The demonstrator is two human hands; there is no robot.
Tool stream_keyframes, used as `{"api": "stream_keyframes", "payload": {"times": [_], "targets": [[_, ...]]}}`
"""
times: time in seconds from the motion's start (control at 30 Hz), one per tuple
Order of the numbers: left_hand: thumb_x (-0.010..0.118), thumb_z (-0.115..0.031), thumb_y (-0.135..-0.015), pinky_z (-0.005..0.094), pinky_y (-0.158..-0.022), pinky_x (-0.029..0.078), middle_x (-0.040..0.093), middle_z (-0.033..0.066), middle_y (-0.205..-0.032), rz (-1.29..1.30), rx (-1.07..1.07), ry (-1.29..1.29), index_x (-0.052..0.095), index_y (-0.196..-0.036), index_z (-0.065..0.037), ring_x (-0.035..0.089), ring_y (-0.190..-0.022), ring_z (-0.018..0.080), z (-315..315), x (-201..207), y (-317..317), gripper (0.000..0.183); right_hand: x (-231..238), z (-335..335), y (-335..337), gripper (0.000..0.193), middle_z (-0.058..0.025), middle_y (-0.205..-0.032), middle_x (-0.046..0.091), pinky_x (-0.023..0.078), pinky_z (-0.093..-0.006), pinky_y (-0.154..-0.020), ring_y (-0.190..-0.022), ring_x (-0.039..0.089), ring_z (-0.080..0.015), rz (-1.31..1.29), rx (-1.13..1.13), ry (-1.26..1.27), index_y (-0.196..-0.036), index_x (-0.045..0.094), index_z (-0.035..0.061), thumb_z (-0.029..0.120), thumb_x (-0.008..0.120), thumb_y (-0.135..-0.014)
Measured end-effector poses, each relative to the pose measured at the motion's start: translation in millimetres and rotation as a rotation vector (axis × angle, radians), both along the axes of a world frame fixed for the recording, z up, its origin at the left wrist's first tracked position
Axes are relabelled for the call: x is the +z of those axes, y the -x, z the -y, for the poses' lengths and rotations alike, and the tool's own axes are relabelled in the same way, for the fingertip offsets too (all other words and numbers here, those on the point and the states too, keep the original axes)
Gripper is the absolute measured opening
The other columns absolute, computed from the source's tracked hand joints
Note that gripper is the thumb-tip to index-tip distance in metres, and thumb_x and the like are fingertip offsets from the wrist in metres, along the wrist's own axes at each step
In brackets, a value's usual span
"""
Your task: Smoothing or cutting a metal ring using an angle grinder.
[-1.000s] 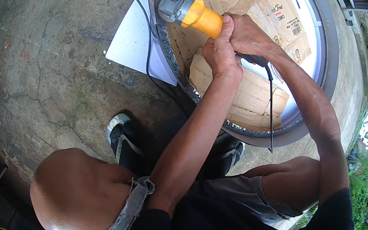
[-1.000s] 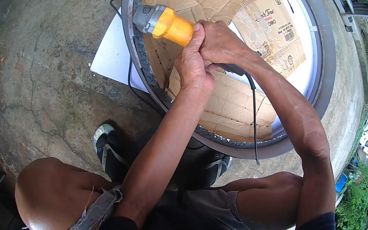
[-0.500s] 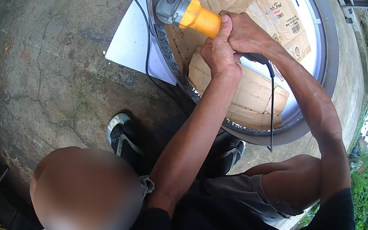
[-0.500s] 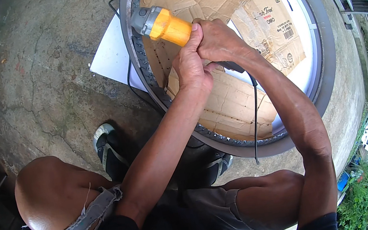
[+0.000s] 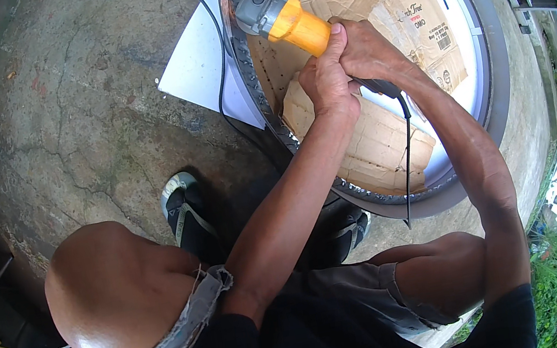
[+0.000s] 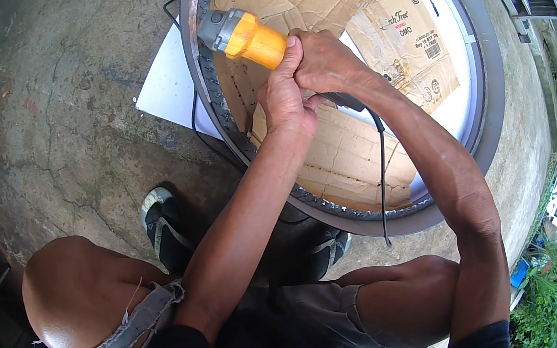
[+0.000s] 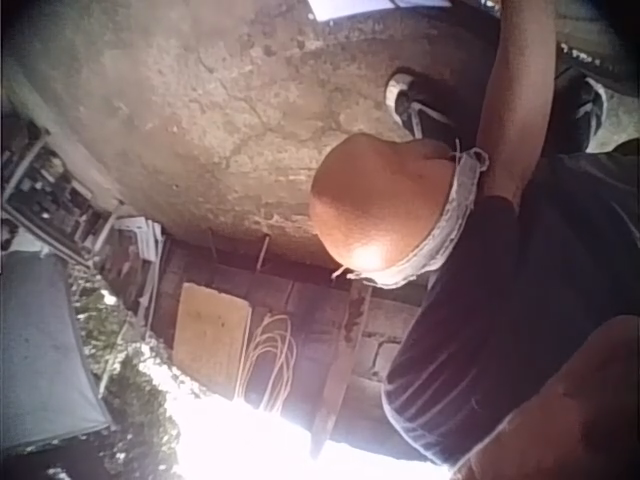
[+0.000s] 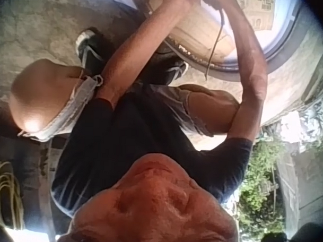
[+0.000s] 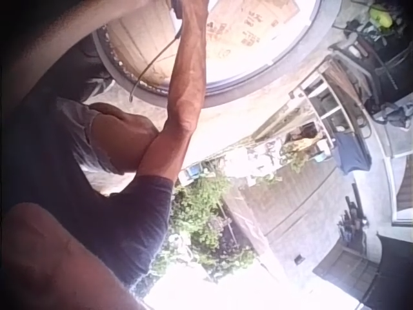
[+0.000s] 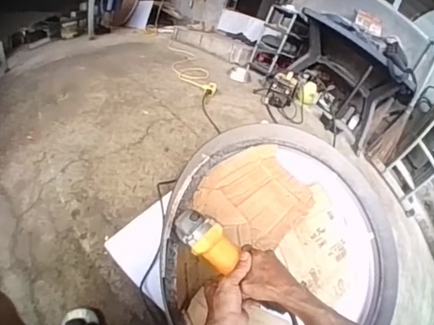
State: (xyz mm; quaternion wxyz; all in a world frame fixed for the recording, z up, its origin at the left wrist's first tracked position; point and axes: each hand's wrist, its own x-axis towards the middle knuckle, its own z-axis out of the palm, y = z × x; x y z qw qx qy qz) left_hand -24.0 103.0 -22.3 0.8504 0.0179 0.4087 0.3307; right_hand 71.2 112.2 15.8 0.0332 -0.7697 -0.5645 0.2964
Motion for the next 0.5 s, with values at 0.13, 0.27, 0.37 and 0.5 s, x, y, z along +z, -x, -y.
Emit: {"api": "stream_keyframes", "payload": {"times": [0.13, 0.27, 0.37, 0.5], "targets": [[0.082, -0.040, -0.078, 0.0571, -0.087, 0.046, 0.063, 0.0109, -0.117, 0.031, 0.009, 0.000, 0.057, -0.123, -0.006, 0.061, -0.107, 0.0270, 1.1, -0.1, -1.7, 0.062, -0.2, 0.3, -0.6, 0.032, -0.0273, -0.089, 0.068, 0.053, -0.0478, -0.079, -0.090, 0.066, -0.0437, 0.024, -0.025, -0.019, -0.101, 0.059, -0.0030, 0.014, 0.063, -0.075], [0.082, -0.039, -0.078, 0.0566, -0.088, 0.047, 0.064, 0.0112, -0.116, 0.064, 0.024, -0.016, 0.057, -0.123, -0.006, 0.062, -0.105, 0.0276, -3.2, -4.0, 0.2, 0.061, -1.0, -0.3, 3.6, 0.033, -0.0273, -0.089, 0.068, 0.053, -0.0482, -0.080, -0.090, 0.067, -0.0435, 0.036, -0.053, -0.032, -0.102, 0.059, -0.0030, 0.015, 0.064, -0.074], [0.082, -0.039, -0.078, 0.0566, -0.089, 0.047, 0.064, 0.0117, -0.115, 0.034, 0.006, 0.022, 0.057, -0.123, -0.006, 0.063, -0.105, 0.0279, -0.8, -0.9, -0.3, 0.061, 2.9, -0.2, 1.0, 0.033, -0.0270, -0.090, 0.068, 0.053, -0.0482, -0.079, -0.091, 0.067, -0.0432, 0.005, -0.016, -0.028, -0.102, 0.059, -0.0028, 0.015, 0.063, -0.074], [0.082, -0.040, -0.078, 0.0571, -0.089, 0.046, 0.064, 0.0117, -0.115, 0.028, 0.021, 0.007, 0.057, -0.123, -0.006, 0.063, -0.104, 0.0280, -2.3, -2.2, 0.7, 0.062, 2.4, -0.7, 4.5, 0.033, -0.0268, -0.090, 0.068, 0.053, -0.0479, -0.079, -0.090, 0.067, -0.0430, 0.012, -0.038, -0.032, -0.101, 0.060, -0.0026, 0.015, 0.064, -0.074]]}}
